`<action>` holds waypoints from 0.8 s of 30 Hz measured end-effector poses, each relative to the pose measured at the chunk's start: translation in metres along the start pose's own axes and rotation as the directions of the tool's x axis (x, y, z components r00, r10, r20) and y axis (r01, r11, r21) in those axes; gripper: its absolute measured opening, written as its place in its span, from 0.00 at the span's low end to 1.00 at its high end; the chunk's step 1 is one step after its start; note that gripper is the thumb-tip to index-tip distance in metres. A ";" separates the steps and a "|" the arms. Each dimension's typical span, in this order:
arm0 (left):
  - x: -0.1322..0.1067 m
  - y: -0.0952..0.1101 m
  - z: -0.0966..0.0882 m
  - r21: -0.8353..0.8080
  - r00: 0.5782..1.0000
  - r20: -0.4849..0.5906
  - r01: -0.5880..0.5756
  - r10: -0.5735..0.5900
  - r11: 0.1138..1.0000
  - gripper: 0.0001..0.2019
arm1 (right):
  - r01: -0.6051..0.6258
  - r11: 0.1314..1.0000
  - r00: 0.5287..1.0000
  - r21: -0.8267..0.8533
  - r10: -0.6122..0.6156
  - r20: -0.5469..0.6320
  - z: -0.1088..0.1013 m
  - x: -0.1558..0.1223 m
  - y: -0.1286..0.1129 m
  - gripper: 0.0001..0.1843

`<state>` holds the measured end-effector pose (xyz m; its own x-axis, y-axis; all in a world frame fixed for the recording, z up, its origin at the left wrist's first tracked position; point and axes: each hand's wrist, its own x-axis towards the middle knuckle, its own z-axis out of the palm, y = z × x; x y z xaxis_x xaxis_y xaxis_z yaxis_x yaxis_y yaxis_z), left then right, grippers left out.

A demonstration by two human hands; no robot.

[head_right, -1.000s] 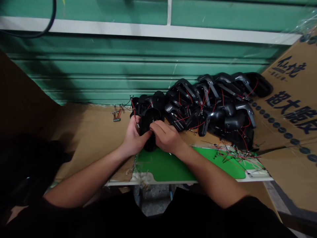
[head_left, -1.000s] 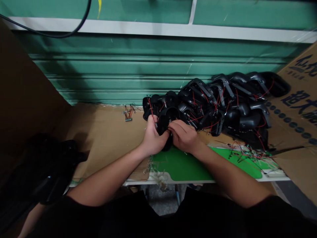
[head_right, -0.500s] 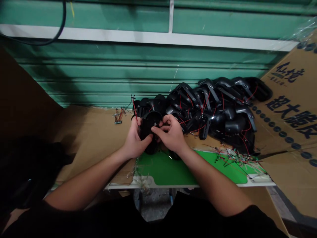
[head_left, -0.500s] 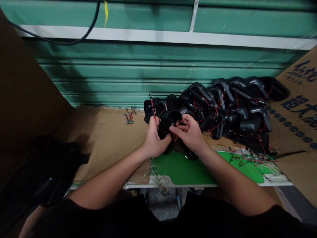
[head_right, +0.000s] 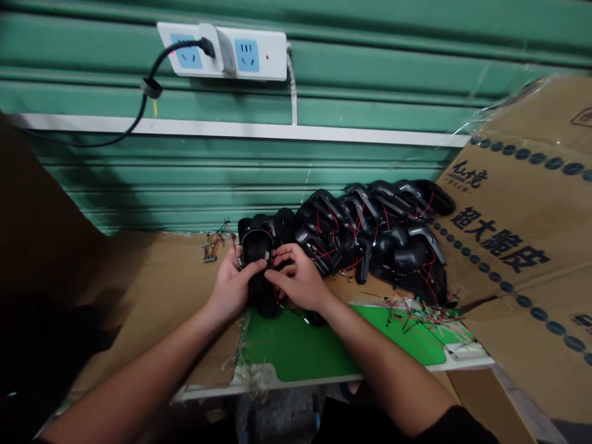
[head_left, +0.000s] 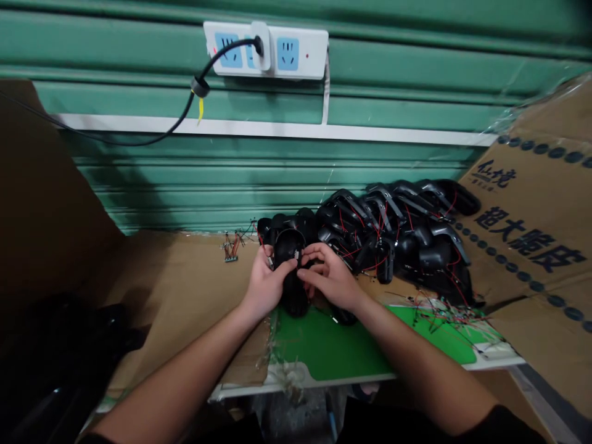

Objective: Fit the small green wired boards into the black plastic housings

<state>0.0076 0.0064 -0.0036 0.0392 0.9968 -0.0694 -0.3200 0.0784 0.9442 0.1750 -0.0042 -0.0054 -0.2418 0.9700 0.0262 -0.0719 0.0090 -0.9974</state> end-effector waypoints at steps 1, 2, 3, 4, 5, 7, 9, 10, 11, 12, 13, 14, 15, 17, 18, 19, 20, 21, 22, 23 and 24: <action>0.001 0.000 0.000 -0.032 1.000 -0.023 -0.001 0.000 0.999 0.30 | 0.020 0.998 1.000 -0.053 -0.021 -0.011 0.002 -0.001 0.003 0.33; 0.002 -0.001 0.000 -0.057 1.000 -0.030 -0.001 -0.001 0.998 0.31 | 0.033 0.995 0.999 -0.096 -0.036 -0.030 0.005 -0.002 0.006 0.34; 0.002 -0.001 0.000 -0.070 1.000 -0.027 0.000 -0.002 0.998 0.31 | 0.036 0.991 0.998 -0.126 -0.042 -0.046 0.007 -0.002 0.008 0.33; 0.002 -0.002 0.000 -0.070 1.000 -0.025 -0.003 0.001 0.998 0.31 | 0.034 0.990 0.998 -0.139 -0.041 -0.048 0.009 -0.002 0.010 0.32; 0.001 -0.002 0.001 -0.061 1.000 -0.022 -0.009 0.008 0.998 0.32 | 0.028 0.990 0.999 -0.136 -0.033 -0.037 0.010 -0.002 0.011 0.30; -0.001 -0.001 0.002 -0.026 1.000 -0.005 -0.025 0.025 0.999 0.33 | 0.009 0.996 1.000 -0.093 -0.008 0.009 0.011 -0.003 0.010 0.26; -0.001 0.001 0.001 -0.002 0.999 0.014 -0.047 0.047 0.999 0.33 | 0.023 0.997 1.000 -0.070 -0.023 -0.001 0.010 -0.002 0.005 0.24; 0.000 0.002 0.000 -0.008 0.998 0.020 -0.056 0.056 0.998 0.34 | 0.056 0.995 0.997 -0.086 -0.060 -0.044 0.008 -0.002 0.001 0.23; 0.002 0.004 -0.001 -0.017 0.998 0.027 -0.060 0.061 0.998 0.34 | 0.107 0.987 0.987 -0.122 -0.120 -0.105 0.006 -0.002 -0.003 0.22; 0.004 0.005 -0.003 -0.023 0.998 0.027 -0.062 0.063 0.998 0.33 | 0.173 0.969 0.964 -0.175 -0.203 -0.171 0.003 0.000 -0.007 0.21; 0.006 0.007 -0.006 -0.022 0.998 0.018 -0.061 0.061 0.998 0.32 | 0.242 0.939 0.925 -0.245 -0.299 -0.236 0.000 0.001 -0.011 0.19; 0.009 0.008 -0.008 -0.010 0.998 0.004 -0.057 0.057 0.998 0.31 | 0.302 0.893 0.868 -0.334 -0.402 -0.291 -0.004 0.004 -0.015 0.16; 0.011 0.009 -0.010 0.011 0.999 -0.013 -0.052 0.052 0.999 0.29 | 0.346 0.826 0.799 -0.444 -0.508 -0.321 -0.008 0.007 -0.018 0.14; 0.016 0.009 -0.014 0.041 0.998 -0.047 -0.043 0.045 0.998 0.29 | 0.387 0.620 0.650 -0.683 -0.708 -0.274 -0.015 0.015 -0.026 0.09; 0.017 0.010 -0.015 0.035 0.998 -0.049 -0.039 0.041 0.999 0.29 | 0.395 0.488 0.592 -0.778 -0.783 -0.190 -0.018 0.020 -0.029 0.08; 0.018 0.010 -0.015 0.019 0.999 -0.036 -0.035 0.035 0.999 0.29 | 0.399 0.357 0.553 -0.845 -0.828 -0.089 -0.021 0.025 -0.032 0.07; 0.018 0.010 -0.015 -0.004 0.999 -0.017 -0.030 0.030 1.000 0.28 | 0.391 0.239 0.537 -0.889 -0.843 0.009 -0.023 0.031 -0.034 0.07; 0.018 0.011 -0.015 -0.029 1.000 0.003 -0.025 0.025 0.999 0.27 | 0.364 0.139 0.548 -0.921 -0.832 0.091 -0.024 0.037 -0.036 0.07; 0.017 0.011 -0.015 -0.053 1.000 0.021 -0.019 0.021 0.998 0.26 | 0.313 0.053 0.571 -0.948 -0.808 0.143 -0.025 0.043 -0.037 0.07; 0.016 0.012 -0.014 -0.073 0.999 0.038 -0.015 0.017 0.997 0.25 | 0.251 -0.025 0.603 -0.968 -0.778 0.176 -0.025 0.049 -0.037 0.07; 0.016 0.012 -0.014 -0.088 0.999 0.049 -0.008 0.013 0.996 0.25 | 0.191 -0.094 0.631 -0.977 -0.751 0.195 -0.025 0.055 -0.036 0.08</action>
<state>-0.0087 0.0231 0.0020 0.0815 0.9958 -0.0416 -0.4019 0.0710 0.9129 0.1880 0.0551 0.0298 -0.2875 0.5581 0.7784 0.9062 0.4217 0.0323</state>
